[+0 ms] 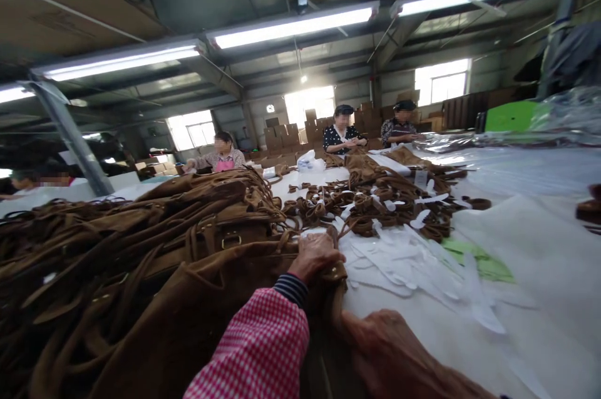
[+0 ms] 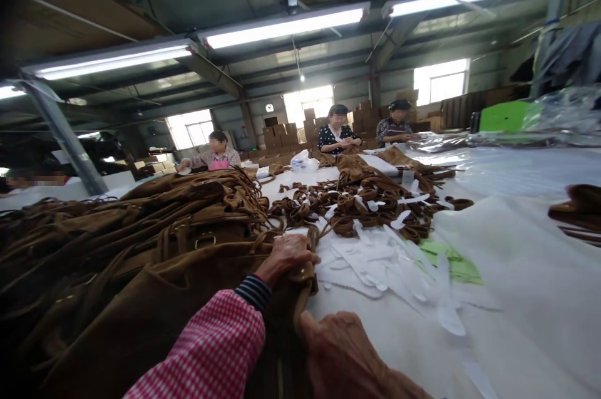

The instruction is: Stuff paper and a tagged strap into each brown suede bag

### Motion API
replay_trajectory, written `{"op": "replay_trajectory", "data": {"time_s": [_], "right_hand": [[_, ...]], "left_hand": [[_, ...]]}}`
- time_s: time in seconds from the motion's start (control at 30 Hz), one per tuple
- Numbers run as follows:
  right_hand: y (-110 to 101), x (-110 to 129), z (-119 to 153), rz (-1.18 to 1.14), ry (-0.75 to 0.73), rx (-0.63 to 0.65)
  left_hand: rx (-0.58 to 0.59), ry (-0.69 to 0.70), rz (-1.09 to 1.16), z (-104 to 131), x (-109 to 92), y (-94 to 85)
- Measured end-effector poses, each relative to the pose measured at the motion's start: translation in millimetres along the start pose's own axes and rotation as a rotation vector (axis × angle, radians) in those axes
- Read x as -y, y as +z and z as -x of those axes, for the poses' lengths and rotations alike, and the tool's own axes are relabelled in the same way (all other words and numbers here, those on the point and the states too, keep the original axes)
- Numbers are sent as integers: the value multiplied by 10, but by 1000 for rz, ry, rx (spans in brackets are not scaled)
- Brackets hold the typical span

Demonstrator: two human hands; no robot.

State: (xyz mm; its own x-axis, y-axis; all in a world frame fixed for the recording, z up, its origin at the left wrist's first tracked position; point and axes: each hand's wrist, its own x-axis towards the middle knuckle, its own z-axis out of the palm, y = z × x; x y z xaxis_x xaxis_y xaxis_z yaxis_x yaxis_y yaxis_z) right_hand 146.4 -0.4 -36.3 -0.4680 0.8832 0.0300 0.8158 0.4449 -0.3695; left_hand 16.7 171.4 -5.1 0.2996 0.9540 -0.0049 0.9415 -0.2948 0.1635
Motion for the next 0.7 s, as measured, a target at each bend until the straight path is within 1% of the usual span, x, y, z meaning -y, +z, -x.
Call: {"op": "replay_trajectory", "data": {"time_s": [0.07,0.13,0.2,0.27,0.33,0.4,0.5,0.53,0.6,0.67,0.7], "right_hand": [[-109,-38,65,-190,116,57],[-226,-114,183,-484,145,113],[-288,-213,319,-801,77,167],[-276,-291,433,-1080,-6,186],[-232,-303,509,-1259,-29,199],[-226,-231,543,-1286,18,227],[-363,-24,543,-1124,98,283],[-441,46,539,-1073,96,278],[-617,155,541,-1005,60,223],[-785,218,563,-966,25,160],[-857,235,581,-949,16,151]], "left_hand": [[-22,-4,46,7,42,83],[-84,-2,115,37,111,101],[-170,-11,211,63,192,72],[-249,-21,332,75,268,22],[-308,-15,462,75,317,-33],[-358,16,583,76,329,-102],[-460,70,738,100,311,-280],[-508,80,785,119,315,-365],[-614,80,862,178,366,-567],[-736,74,971,264,484,-781],[-796,79,1061,313,561,-880]]}}
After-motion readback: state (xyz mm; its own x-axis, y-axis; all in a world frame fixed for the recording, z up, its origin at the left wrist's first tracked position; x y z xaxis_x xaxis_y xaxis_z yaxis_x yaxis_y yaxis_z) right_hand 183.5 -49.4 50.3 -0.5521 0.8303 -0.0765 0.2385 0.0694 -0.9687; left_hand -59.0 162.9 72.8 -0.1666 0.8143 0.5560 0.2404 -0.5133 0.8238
